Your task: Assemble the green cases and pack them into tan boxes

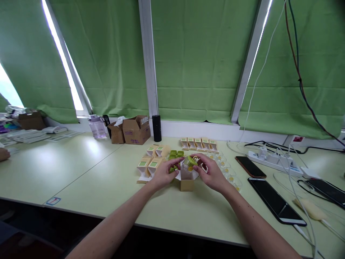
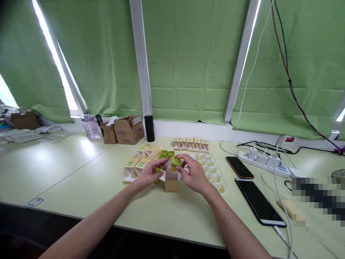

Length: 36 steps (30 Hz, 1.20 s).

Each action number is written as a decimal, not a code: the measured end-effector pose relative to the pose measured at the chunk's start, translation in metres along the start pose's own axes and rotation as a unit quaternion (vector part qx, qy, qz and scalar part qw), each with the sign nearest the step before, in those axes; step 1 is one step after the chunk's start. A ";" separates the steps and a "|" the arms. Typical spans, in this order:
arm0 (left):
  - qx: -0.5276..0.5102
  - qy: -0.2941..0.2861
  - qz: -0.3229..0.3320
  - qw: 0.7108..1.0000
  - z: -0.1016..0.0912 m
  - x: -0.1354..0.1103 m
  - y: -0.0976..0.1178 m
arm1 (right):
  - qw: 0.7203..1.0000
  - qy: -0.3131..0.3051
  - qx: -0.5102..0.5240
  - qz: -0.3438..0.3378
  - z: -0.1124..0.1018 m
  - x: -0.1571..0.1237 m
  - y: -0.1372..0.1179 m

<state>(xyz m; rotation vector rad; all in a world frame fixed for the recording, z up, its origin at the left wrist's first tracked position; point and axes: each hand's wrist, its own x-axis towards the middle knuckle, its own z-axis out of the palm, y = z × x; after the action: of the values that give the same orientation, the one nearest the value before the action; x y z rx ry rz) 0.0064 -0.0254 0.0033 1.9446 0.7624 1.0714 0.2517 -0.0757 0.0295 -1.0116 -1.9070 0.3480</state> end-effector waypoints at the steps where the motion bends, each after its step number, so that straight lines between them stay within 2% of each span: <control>1: 0.001 0.000 0.000 1.000 0.000 0.000 0.001 | 1.000 -0.007 -0.007 0.004 -0.001 0.000 0.001; 9: 0.011 -0.008 -0.005 1.000 -0.001 -0.001 0.003 | 0.997 -0.046 -0.059 0.001 0.001 -0.001 -0.001; 17: -0.004 -0.010 -0.012 1.000 -0.001 -0.001 0.000 | 0.993 -0.060 -0.101 0.024 0.004 -0.004 -0.002; 30: 0.010 -0.001 -0.002 1.000 0.001 0.001 -0.001 | 0.988 -0.116 -0.099 -0.023 0.008 -0.006 -0.010; 36: 0.014 0.002 0.006 1.000 0.001 0.000 0.002 | 0.988 -0.109 -0.104 -0.046 0.015 -0.006 -0.004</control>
<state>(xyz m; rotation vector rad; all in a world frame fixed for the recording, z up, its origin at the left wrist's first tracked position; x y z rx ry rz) 0.0076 -0.0270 0.0047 1.9737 0.7710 1.0775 0.2387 -0.0808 0.0202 -1.0514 -2.2158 0.2154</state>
